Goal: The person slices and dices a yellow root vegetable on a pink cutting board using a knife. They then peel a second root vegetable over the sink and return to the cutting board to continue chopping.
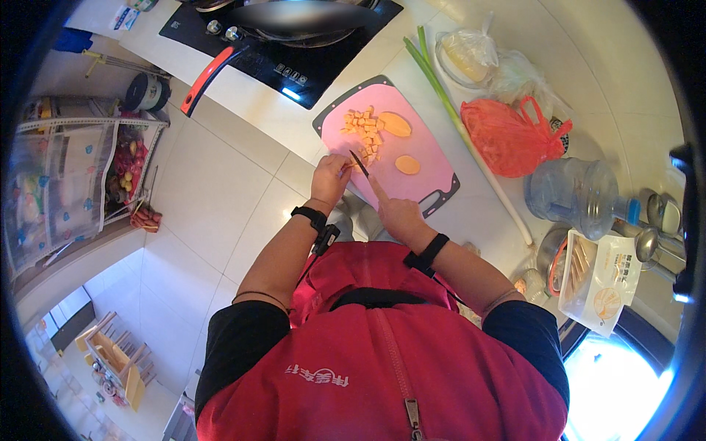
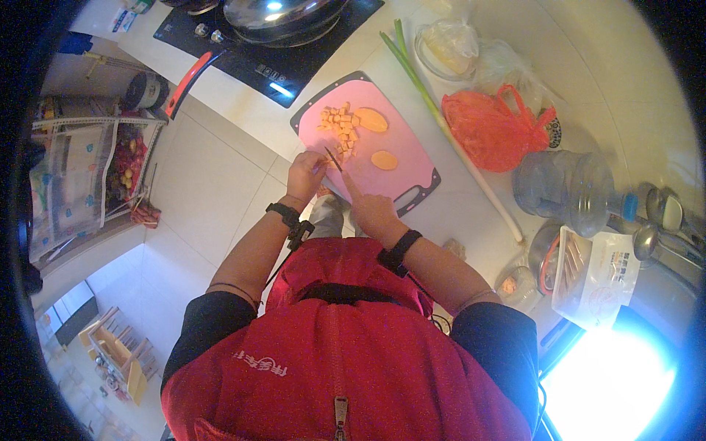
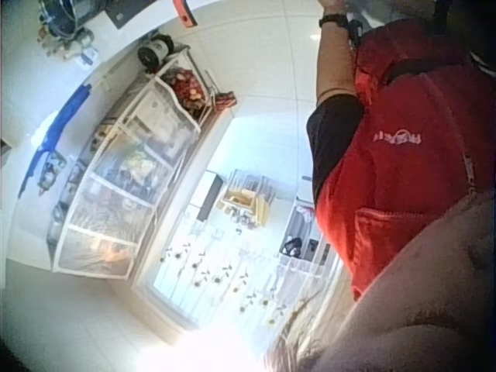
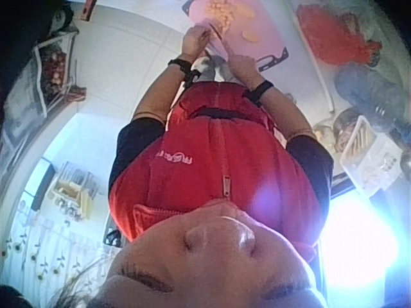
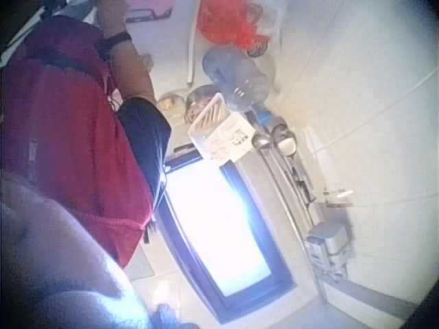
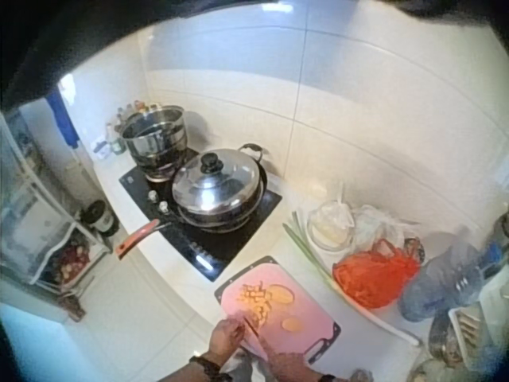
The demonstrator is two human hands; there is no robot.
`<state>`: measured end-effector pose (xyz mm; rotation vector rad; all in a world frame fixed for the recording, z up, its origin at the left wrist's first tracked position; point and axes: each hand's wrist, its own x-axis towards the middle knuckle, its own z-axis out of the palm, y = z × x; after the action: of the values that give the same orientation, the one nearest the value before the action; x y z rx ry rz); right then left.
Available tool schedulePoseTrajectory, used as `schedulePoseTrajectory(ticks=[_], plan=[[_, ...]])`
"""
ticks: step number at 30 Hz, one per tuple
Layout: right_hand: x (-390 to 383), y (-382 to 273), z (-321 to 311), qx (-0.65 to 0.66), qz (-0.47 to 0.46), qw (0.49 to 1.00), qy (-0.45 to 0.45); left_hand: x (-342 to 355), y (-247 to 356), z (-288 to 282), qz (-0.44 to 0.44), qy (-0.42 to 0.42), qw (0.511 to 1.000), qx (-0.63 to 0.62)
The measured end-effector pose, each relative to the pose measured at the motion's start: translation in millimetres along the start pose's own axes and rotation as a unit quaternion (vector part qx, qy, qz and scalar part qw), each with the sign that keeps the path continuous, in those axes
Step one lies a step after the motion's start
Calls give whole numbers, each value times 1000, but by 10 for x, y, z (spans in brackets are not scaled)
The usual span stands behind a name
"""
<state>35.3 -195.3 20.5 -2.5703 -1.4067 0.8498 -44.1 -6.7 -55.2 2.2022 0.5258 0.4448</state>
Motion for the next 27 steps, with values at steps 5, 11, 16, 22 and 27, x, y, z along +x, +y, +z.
schedulePoseTrajectory(ticks=[5, 11, 16, 22, 27], plan=[[88, 20, 231, 21, -5, 1000, -8, 15, 6, 0, 11, -5, 1000, 9], [281, -50, 328, 75, 33, 997, -4, -3, 55, -16, 7, -3, 1000, 23], [194, 99, 115, 96, 53, 994, -3, 1, 56, 33, 15, 7, 999, 43], [138, 91, -66, 41, 43, 998, 9, 24, 105, 80, -23, 26, 999, 0], [51, -2, -93, -32, -5, 999, -36, 19, 92, 39, -44, 17, 998, -40]])
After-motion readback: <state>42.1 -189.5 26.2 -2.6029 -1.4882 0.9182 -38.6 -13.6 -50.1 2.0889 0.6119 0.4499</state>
